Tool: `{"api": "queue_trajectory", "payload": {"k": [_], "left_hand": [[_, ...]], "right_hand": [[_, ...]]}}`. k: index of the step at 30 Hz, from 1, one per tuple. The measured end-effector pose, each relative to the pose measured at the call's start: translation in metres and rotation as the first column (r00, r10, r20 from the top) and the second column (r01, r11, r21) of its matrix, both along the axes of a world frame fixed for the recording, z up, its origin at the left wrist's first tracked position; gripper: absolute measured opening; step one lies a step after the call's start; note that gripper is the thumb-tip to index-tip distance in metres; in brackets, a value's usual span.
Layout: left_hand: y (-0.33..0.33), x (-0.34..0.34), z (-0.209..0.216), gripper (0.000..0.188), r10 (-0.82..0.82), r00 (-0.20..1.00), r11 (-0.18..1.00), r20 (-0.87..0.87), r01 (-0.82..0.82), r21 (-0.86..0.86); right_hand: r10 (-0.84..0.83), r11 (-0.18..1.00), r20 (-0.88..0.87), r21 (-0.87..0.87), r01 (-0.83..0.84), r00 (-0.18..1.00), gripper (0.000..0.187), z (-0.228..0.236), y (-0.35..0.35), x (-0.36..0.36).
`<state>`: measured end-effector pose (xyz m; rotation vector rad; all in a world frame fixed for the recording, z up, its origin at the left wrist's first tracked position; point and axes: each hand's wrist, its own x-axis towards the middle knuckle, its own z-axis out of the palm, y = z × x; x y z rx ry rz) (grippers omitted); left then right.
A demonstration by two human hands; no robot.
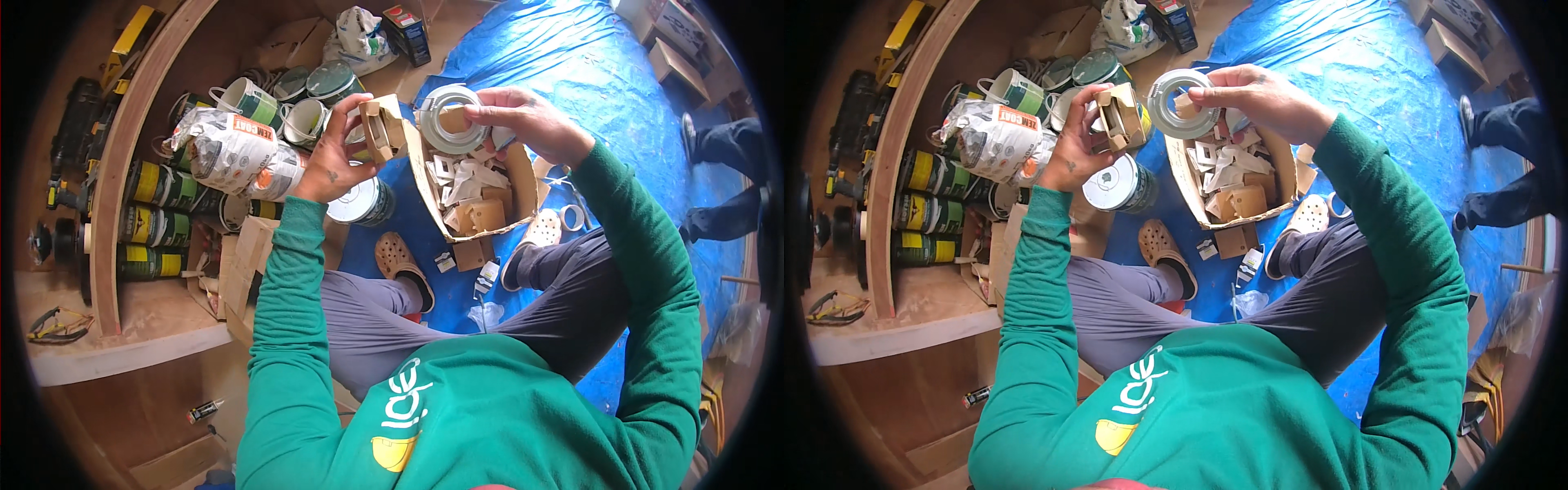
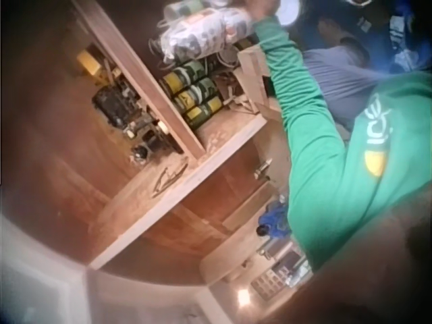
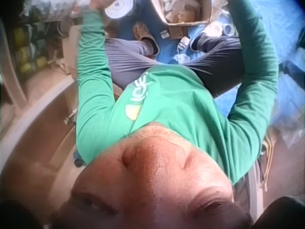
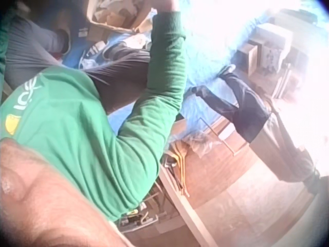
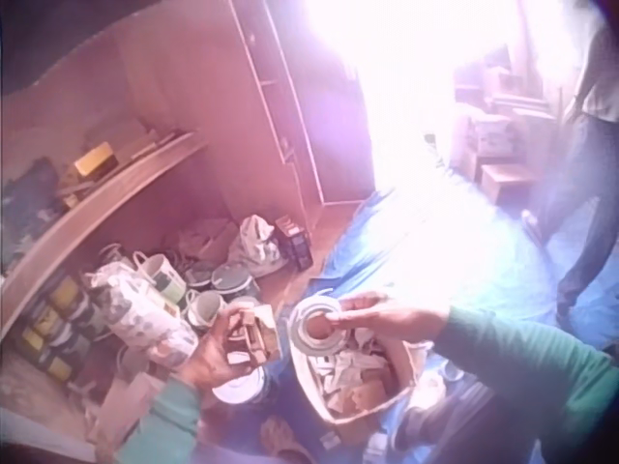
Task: The person sorts through a cardboard box of lighting components by hand, removes a white recessed light fixture from a package, and attaches a trim ring to the fixture housing.
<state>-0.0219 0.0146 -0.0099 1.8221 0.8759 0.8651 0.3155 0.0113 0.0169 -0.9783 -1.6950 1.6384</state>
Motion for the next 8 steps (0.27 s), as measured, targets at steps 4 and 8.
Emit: {"api": "queue_trajectory", "payload": {"k": [4,8], "left_hand": [[0.004,0.002,0.001,0.1,0.032,0.999,0.999,-0.008,-0.032,-0.029],[0.013,-0.018,-0.036,0.097,0.134,0.965,0.988,-0.227,-0.149,-0.05]], "right_hand": [[-0.058,0.998,0.025,0.034,0.057,0.998,0.046,-0.005,0.001,0.001],[-0.179,0.96,0.161,0.247,0.136,0.971,0.045,-0.018,0.011,0.002]]}}
